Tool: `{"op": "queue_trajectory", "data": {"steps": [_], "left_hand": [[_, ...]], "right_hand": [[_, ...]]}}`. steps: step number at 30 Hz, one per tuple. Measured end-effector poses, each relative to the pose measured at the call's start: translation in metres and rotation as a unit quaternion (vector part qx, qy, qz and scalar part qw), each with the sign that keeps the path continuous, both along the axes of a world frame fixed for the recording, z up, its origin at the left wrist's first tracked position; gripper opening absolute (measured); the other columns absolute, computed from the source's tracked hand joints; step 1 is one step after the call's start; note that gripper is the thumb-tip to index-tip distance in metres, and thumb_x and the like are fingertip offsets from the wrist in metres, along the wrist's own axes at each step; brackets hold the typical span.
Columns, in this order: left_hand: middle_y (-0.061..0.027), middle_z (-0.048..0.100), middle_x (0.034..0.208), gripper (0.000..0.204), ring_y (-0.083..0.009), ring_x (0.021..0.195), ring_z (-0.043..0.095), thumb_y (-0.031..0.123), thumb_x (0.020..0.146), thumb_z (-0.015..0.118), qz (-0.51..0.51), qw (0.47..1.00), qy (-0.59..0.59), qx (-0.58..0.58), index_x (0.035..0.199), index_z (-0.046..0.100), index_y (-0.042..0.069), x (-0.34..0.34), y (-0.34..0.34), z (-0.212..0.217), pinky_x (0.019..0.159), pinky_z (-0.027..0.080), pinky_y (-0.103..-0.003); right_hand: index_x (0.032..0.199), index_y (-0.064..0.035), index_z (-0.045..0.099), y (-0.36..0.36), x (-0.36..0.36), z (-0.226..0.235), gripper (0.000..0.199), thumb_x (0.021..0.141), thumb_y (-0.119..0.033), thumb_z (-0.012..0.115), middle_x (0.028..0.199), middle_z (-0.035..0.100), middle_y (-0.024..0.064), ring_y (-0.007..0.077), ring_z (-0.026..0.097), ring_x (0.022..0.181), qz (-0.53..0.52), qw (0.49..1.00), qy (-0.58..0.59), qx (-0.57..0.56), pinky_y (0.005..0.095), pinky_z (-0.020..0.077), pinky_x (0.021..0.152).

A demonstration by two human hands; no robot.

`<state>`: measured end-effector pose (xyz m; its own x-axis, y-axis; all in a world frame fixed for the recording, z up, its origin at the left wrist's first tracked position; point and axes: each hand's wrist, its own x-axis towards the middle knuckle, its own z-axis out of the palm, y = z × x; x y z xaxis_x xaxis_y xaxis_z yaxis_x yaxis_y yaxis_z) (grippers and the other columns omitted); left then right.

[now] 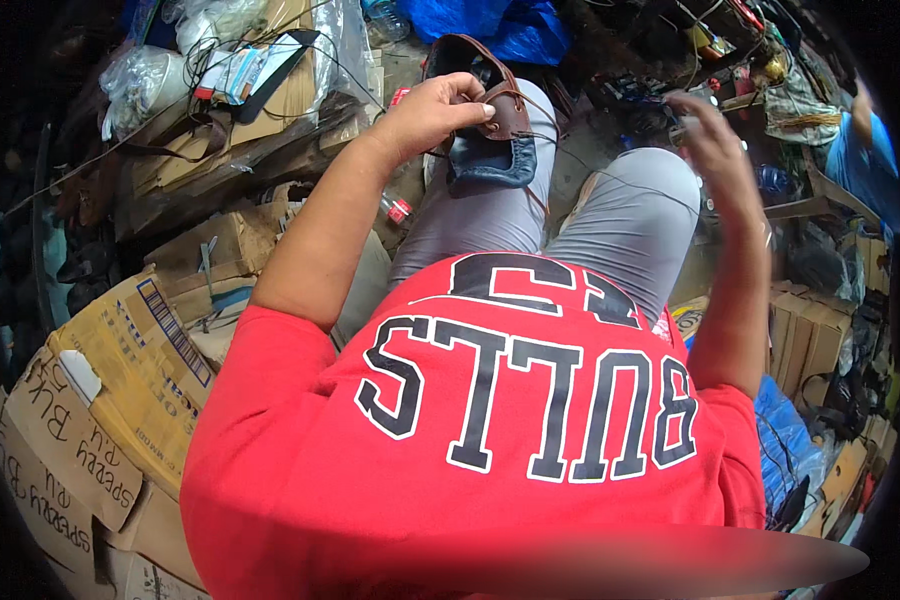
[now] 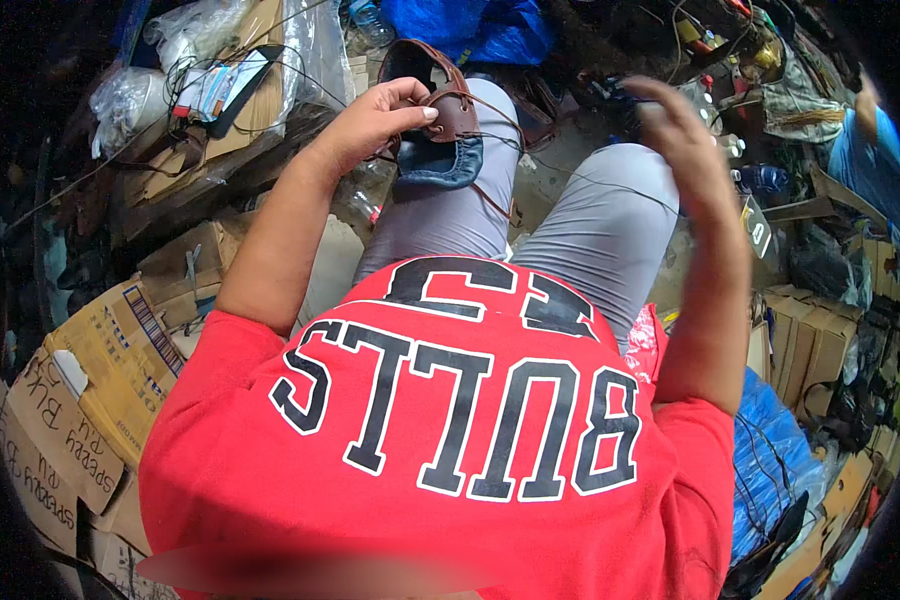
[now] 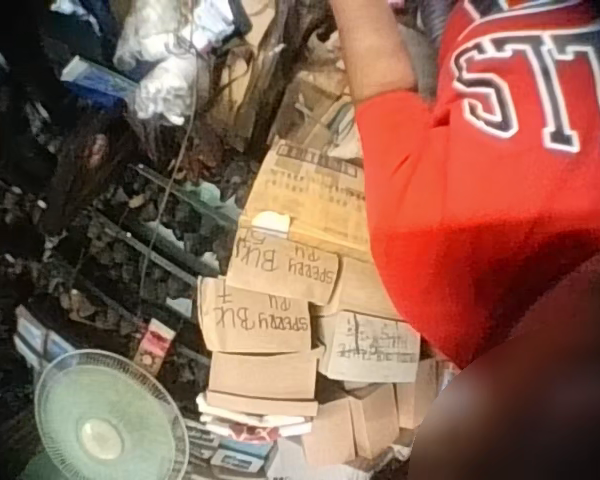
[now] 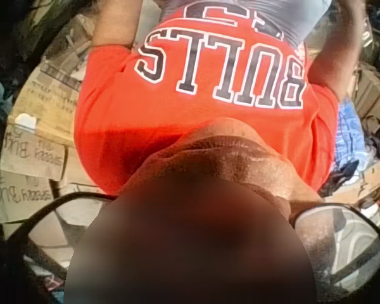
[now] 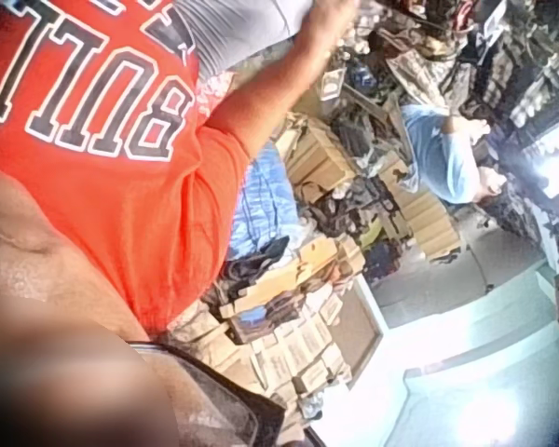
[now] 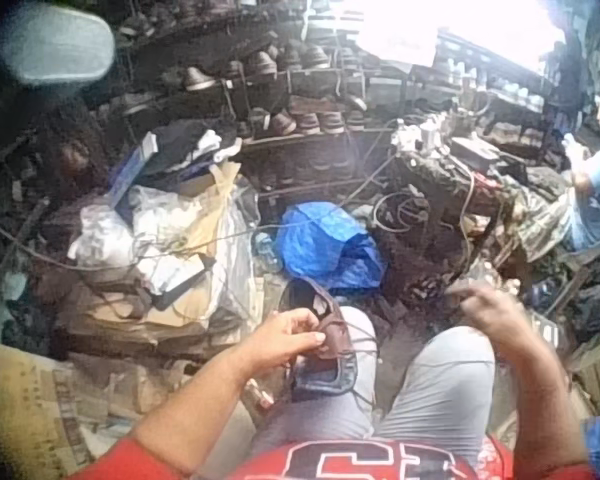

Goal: Hand-stitching leather components together for a shoe upper.

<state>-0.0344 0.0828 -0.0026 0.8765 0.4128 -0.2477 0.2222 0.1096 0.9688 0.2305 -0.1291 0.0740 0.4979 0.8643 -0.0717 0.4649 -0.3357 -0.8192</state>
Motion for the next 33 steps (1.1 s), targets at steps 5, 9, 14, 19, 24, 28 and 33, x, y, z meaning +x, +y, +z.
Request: {"op": "queue_trajectory", "data": {"steps": [5, 9, 14, 19, 24, 28, 33], "left_hand": [[-0.0001, 0.062, 0.084, 0.015, -0.0065, 0.079, 0.056, 0.017, 0.086, 0.063, -0.012, 1.000, 0.004, -0.004, 0.093, 0.057, 0.005, 0.001, 0.000, -0.001, 0.072, 0.042, -0.021], [-0.0003, 0.062, 0.081, 0.015, -0.0061, 0.073, 0.054, 0.016, 0.084, 0.064, 0.008, 1.000, -0.019, 0.011, 0.091, 0.058, 0.004, -0.001, 0.003, -0.011, 0.065, 0.040, -0.021], [0.0008, 0.060, 0.075, 0.016, -0.0047, 0.066, 0.050, 0.017, 0.082, 0.065, 0.024, 0.999, -0.025, 0.013, 0.089, 0.059, 0.004, -0.003, 0.002, -0.010, 0.057, 0.037, -0.021], [-0.0013, 0.061, 0.086, 0.017, -0.0077, 0.082, 0.057, 0.016, 0.085, 0.064, -0.016, 0.999, -0.032, 0.011, 0.093, 0.056, 0.004, -0.004, 0.003, -0.002, 0.075, 0.043, -0.022], [-0.0012, 0.062, 0.086, 0.019, -0.0073, 0.080, 0.057, 0.017, 0.085, 0.066, -0.010, 0.999, -0.037, 0.012, 0.094, 0.058, 0.003, -0.003, 0.005, -0.011, 0.074, 0.044, -0.022], [-0.0004, 0.063, 0.086, 0.021, -0.0078, 0.078, 0.058, 0.020, 0.084, 0.068, -0.021, 0.998, -0.039, 0.046, 0.094, 0.062, 0.002, -0.001, -0.002, 0.004, 0.073, 0.045, -0.023], [-0.0069, 0.062, 0.105, 0.025, -0.0123, 0.096, 0.058, 0.020, 0.083, 0.067, -0.027, 0.998, -0.033, 0.042, 0.099, 0.065, 0.000, 0.000, -0.001, 0.009, 0.088, 0.043, -0.026]], "right_hand": [[0.103, -0.0093, 0.069, 0.041, -0.070, -0.029, 0.023, 0.081, -0.004, 0.066, 0.083, 0.055, 0.0079, 0.0189, 0.057, 0.075, 0.201, 0.967, -0.131, 0.086, 0.0275, 0.0459, 0.067], [0.100, -0.0137, 0.071, 0.053, -0.084, -0.029, 0.025, 0.077, -0.003, 0.069, 0.077, 0.052, 0.0076, 0.0196, 0.056, 0.068, 0.185, 0.976, -0.091, 0.072, 0.0289, 0.0455, 0.061], [0.096, -0.0139, 0.072, 0.059, -0.085, -0.039, 0.022, 0.076, -0.007, 0.071, 0.075, 0.053, 0.0077, 0.0212, 0.056, 0.067, 0.206, 0.968, -0.133, 0.057, 0.0314, 0.0464, 0.061], [0.093, -0.0132, 0.072, 0.061, -0.082, -0.040, 0.019, 0.075, -0.010, 0.072, 0.075, 0.054, 0.0083, 0.0230, 0.057, 0.067, 0.207, 0.962, -0.174, 0.029, 0.0329, 0.0473, 0.061], [0.089, -0.0106, 0.072, 0.063, -0.082, -0.031, 0.014, 0.075, -0.011, 0.070, 0.078, 0.056, 0.0094, 0.0251, 0.060, 0.071, 0.222, 0.962, -0.159, 0.009, 0.0332, 0.0489, 0.065], [0.088, -0.0099, 0.072, 0.066, -0.082, -0.024, 0.013, 0.076, -0.013, 0.068, 0.080, 0.059, 0.0105, 0.0263, 0.061, 0.073, 0.236, 0.953, -0.188, -0.007, 0.0347, 0.0495, 0.067], [0.088, -0.0098, 0.072, 0.071, -0.085, -0.022, 0.013, 0.076, -0.015, 0.069, 0.080, 0.061, 0.0118, 0.0276, 0.061, 0.076, 0.282, 0.933, -0.222, -0.014, 0.0350, 0.0497, 0.069]]}}
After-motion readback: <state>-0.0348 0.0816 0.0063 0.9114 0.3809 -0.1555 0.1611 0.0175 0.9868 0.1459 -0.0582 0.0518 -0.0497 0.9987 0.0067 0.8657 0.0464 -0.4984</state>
